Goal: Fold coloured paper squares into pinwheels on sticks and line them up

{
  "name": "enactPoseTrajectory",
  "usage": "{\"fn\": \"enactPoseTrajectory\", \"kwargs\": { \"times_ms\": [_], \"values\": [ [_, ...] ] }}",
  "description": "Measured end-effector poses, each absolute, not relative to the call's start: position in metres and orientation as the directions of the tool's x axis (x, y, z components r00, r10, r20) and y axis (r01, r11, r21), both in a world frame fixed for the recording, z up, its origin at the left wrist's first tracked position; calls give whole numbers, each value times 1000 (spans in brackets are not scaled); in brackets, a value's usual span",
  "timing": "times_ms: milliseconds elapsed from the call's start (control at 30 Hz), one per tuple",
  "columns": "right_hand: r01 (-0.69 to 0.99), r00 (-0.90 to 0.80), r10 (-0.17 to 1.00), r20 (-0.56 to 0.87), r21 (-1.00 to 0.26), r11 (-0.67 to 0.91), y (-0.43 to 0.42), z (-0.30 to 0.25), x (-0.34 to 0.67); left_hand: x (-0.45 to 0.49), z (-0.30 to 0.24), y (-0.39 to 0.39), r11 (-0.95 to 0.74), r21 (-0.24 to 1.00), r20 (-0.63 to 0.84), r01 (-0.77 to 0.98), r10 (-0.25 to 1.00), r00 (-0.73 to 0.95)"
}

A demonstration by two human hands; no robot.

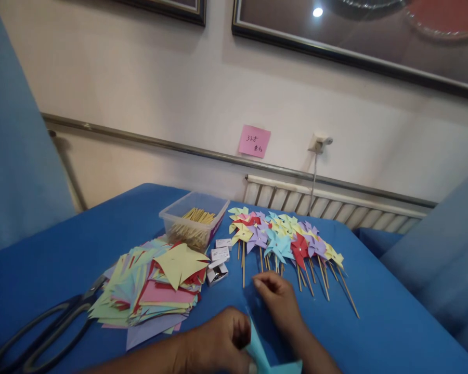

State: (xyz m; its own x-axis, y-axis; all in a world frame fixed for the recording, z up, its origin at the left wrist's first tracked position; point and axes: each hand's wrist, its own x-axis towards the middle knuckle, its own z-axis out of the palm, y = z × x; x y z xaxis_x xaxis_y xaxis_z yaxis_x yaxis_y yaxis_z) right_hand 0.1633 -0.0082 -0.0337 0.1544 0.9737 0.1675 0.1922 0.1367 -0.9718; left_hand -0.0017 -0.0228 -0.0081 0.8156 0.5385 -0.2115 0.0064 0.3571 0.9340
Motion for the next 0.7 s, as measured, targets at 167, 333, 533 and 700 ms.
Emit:
{"fn": "enactPoseTrajectory", "kwargs": {
  "times_ms": [167, 333, 533, 700],
  "values": [
    [672, -126, 948, 292, -678, 298, 15, -20, 115, -9, -10, -23, 488, 872, -217, 33, 325, 921],
    [926, -249, 958, 142, -254, 279, 39, -2, 83, -12, -15, -22, 586, 806, -255, 82, 220, 941],
    [948, -276, 959, 58, -149, 282, 55, 3, 76, -11, -18, -20, 632, 773, -215, 56, 177, 961],
    [955, -263, 963, 62, -125, 269, 55, 2, 75, -9, -19, -20, 640, 768, -197, 37, 180, 964]
  ]
}}
